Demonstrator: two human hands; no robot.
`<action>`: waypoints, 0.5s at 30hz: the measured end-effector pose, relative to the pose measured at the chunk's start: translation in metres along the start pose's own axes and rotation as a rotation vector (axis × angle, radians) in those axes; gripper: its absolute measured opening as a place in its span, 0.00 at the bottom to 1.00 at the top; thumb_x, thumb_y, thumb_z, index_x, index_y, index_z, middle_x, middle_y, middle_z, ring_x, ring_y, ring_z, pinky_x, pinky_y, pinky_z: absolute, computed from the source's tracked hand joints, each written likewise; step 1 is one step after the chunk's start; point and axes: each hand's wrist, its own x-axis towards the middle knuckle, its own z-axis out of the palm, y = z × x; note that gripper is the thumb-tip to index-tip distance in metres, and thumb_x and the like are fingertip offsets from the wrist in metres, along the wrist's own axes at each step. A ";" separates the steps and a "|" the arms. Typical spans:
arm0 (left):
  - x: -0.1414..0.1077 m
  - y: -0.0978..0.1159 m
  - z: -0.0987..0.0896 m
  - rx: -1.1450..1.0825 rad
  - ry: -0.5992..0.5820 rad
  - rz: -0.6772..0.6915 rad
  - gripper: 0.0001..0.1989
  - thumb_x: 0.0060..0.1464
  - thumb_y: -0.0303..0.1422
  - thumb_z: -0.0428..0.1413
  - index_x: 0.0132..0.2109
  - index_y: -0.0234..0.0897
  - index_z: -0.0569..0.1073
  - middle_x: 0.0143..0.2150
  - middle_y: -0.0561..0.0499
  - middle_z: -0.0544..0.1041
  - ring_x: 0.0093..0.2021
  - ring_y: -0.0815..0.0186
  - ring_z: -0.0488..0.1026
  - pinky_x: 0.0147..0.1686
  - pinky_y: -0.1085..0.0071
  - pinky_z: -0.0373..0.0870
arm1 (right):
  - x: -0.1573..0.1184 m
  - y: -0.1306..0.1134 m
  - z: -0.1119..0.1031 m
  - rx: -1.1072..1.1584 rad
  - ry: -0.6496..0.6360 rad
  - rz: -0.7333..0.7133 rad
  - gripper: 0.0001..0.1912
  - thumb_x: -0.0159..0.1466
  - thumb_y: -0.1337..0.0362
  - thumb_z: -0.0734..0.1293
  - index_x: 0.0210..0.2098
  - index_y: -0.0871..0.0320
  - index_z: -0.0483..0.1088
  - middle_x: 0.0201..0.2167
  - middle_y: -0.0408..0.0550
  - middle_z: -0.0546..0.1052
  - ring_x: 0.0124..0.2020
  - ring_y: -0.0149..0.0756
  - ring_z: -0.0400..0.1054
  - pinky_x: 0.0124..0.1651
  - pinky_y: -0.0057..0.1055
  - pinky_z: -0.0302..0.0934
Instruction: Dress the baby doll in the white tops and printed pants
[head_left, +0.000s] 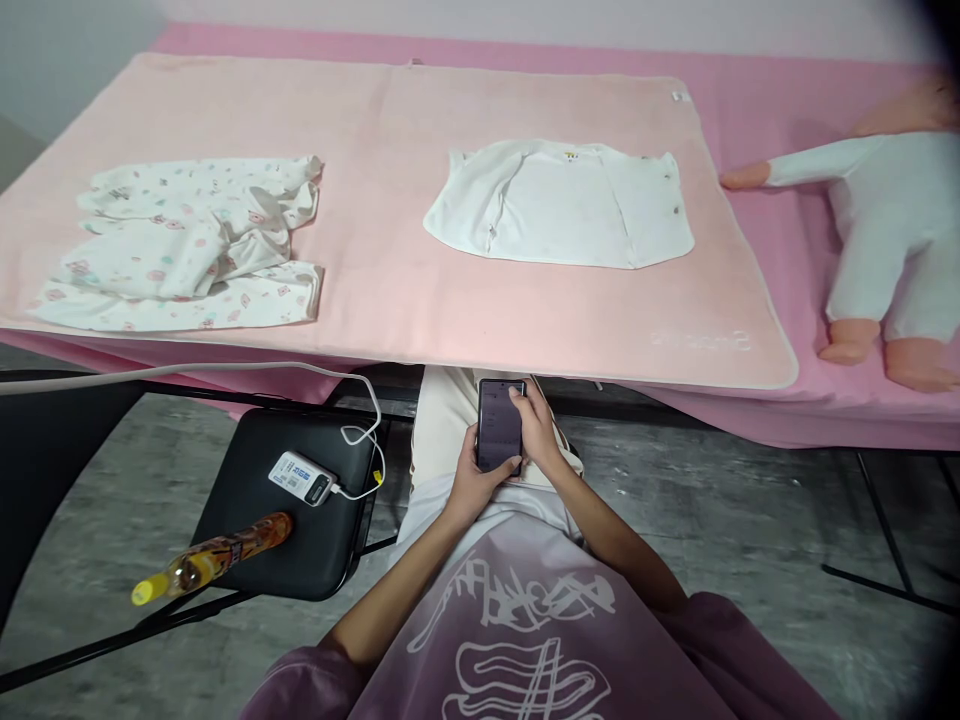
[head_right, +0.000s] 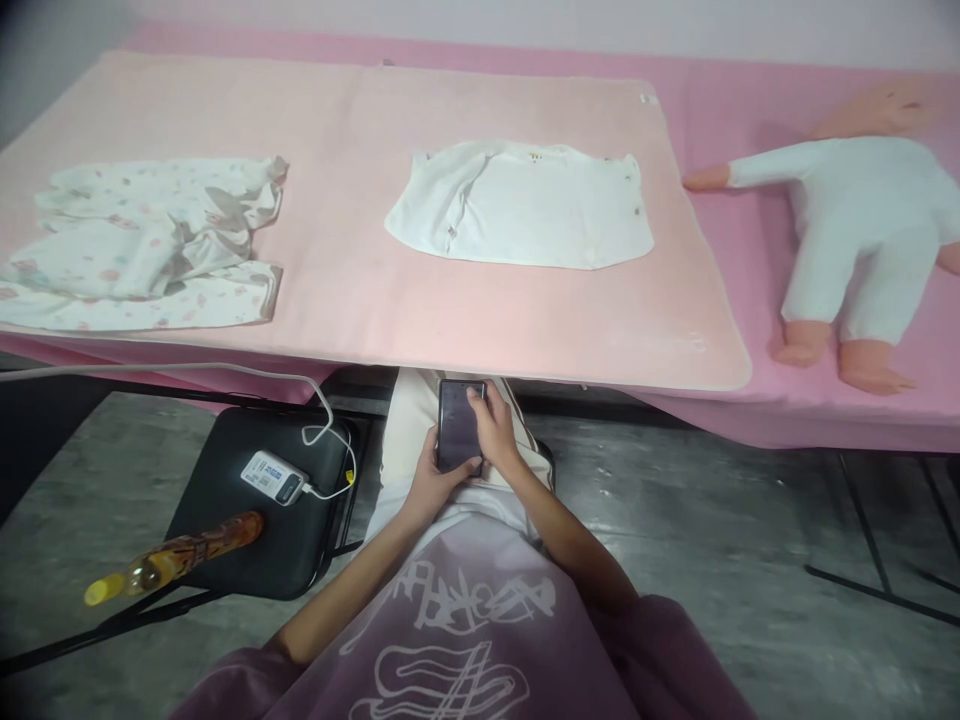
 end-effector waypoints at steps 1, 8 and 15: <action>0.000 0.000 0.000 0.001 0.002 -0.002 0.41 0.49 0.40 0.78 0.64 0.42 0.67 0.52 0.46 0.80 0.44 0.57 0.84 0.39 0.61 0.88 | 0.000 0.001 0.000 0.005 -0.001 0.004 0.18 0.74 0.45 0.66 0.47 0.52 0.75 0.44 0.47 0.81 0.49 0.47 0.74 0.58 0.39 0.68; -0.001 0.004 -0.004 -0.069 -0.052 0.000 0.39 0.54 0.42 0.76 0.67 0.44 0.68 0.58 0.44 0.79 0.50 0.54 0.83 0.41 0.58 0.89 | -0.009 0.005 -0.013 0.095 -0.150 0.144 0.19 0.71 0.44 0.70 0.51 0.50 0.75 0.47 0.49 0.81 0.50 0.47 0.74 0.56 0.39 0.69; 0.002 0.011 -0.015 -0.294 -0.147 -0.081 0.27 0.68 0.45 0.64 0.69 0.46 0.70 0.68 0.44 0.75 0.58 0.52 0.81 0.52 0.54 0.86 | -0.040 0.012 -0.031 0.249 -0.379 0.196 0.27 0.68 0.50 0.76 0.63 0.49 0.70 0.59 0.47 0.80 0.62 0.45 0.73 0.65 0.38 0.68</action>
